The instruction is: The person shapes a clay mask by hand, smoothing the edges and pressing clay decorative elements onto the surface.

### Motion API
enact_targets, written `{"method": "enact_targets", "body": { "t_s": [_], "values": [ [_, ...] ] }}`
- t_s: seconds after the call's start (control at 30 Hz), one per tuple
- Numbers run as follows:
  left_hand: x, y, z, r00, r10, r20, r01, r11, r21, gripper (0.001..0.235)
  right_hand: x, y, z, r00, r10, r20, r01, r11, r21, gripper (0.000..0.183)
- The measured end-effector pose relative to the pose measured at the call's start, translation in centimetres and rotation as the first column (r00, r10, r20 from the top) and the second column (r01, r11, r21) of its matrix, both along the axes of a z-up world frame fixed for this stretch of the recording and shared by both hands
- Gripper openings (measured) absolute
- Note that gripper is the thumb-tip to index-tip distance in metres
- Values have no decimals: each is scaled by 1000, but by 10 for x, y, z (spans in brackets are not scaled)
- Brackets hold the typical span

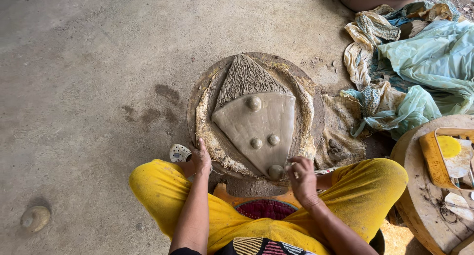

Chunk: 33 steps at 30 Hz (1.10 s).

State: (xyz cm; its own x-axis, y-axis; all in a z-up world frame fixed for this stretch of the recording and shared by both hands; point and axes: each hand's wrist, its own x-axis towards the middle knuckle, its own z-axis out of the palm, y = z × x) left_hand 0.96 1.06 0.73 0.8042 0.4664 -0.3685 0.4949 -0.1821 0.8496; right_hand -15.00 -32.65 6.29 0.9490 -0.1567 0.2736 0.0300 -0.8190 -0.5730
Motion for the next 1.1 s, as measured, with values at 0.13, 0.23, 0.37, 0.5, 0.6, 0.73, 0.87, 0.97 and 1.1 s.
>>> {"method": "enact_targets", "body": {
  "t_s": [0.13,0.23,0.37,0.5,0.6,0.73,0.87,0.97,1.1],
  "values": [
    [-14,-16,23,956,47,-288,-80,991,-103,95,-2,-24,8,960,-265,87,223,917,331,21],
    [-34,-34,19,982,139,-125,-153,982,-111,105,-1,-32,14,921,-377,96,271,799,537,30],
    [-75,-62,-2,982,99,-163,-145,943,-301,109,-4,-34,20,902,-413,122,302,808,506,36],
    [-96,-70,-13,997,75,-22,-78,929,-361,111,-3,-34,15,910,-407,78,310,793,525,35],
    [-83,-53,-6,985,171,-7,-156,881,-446,110,-3,-35,8,920,-388,57,281,754,594,38],
    [-69,-30,5,973,227,-52,-215,790,-574,106,-1,-33,5,923,-384,22,315,789,528,34],
    [-69,-19,-10,962,258,-85,-248,709,-660,101,-1,-32,3,929,-371,6,305,774,555,34],
    [-63,-8,-27,951,293,-96,-272,651,-709,104,-1,-30,5,933,-358,26,278,767,579,33],
    [-58,0,-46,955,276,-105,-256,596,-761,108,-3,-30,7,941,-337,-26,291,767,572,32]
  ]
}}
